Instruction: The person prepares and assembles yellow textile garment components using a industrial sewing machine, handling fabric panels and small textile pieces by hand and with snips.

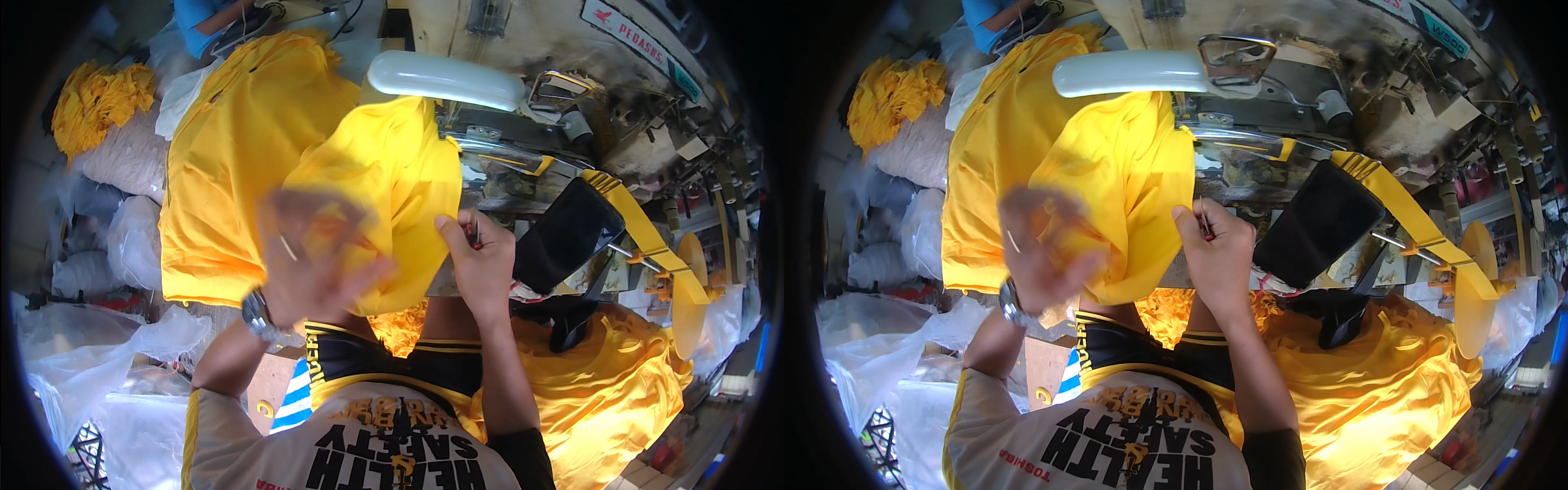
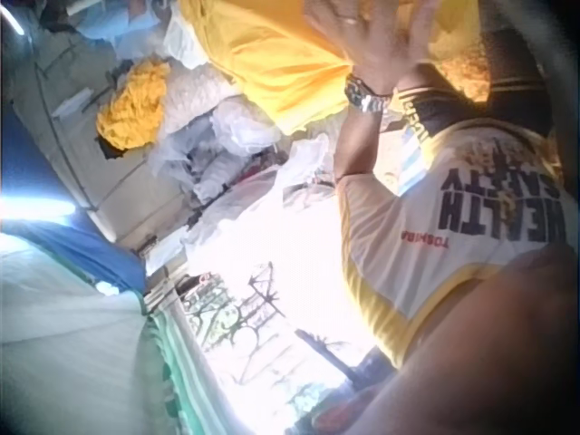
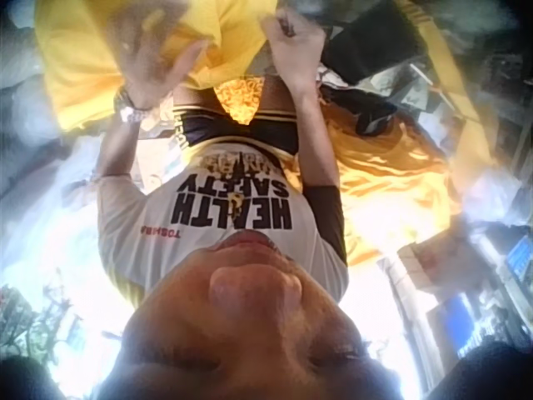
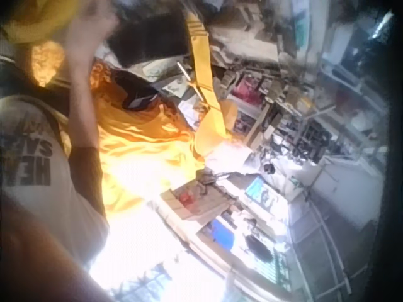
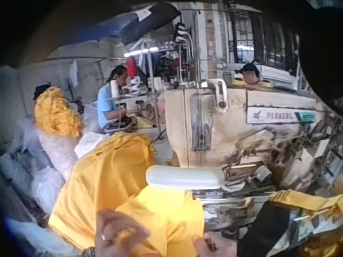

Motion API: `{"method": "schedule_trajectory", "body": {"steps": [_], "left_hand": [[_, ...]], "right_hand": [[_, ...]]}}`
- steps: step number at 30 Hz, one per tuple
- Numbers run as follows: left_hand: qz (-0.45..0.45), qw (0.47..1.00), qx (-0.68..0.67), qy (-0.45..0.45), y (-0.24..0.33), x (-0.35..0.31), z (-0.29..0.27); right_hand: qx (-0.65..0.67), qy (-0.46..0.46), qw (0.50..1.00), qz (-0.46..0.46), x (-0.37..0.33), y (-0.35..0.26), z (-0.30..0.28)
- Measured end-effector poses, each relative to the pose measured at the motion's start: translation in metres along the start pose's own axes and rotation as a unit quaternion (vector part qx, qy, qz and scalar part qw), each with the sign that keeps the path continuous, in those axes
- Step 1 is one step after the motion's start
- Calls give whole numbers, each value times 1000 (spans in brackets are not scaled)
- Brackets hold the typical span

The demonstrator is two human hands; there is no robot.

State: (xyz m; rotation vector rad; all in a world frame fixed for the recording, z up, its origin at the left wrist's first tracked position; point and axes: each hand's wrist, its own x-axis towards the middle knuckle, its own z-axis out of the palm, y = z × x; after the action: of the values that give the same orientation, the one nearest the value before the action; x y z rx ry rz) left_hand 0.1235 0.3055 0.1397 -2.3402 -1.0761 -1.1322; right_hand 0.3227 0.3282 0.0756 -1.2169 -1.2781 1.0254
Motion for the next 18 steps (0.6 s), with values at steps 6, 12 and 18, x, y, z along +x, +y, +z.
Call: {"method": "schedule_trajectory", "body": {"steps": [6, 12, 18], "left_hand": [[-436, 860, -177, -197, -54, 4, -33], [-401, 696, -580, 135, 16, -3, -126], [-528, 714, -458, 52, 35, -57, -107]], "right_hand": [[-46, -5, 999, -26, 2, 0, -2], [-61, -40, 997, 24, 3, -17, -8], [-27, -43, 997, 63, 2, -11, -6]]}}
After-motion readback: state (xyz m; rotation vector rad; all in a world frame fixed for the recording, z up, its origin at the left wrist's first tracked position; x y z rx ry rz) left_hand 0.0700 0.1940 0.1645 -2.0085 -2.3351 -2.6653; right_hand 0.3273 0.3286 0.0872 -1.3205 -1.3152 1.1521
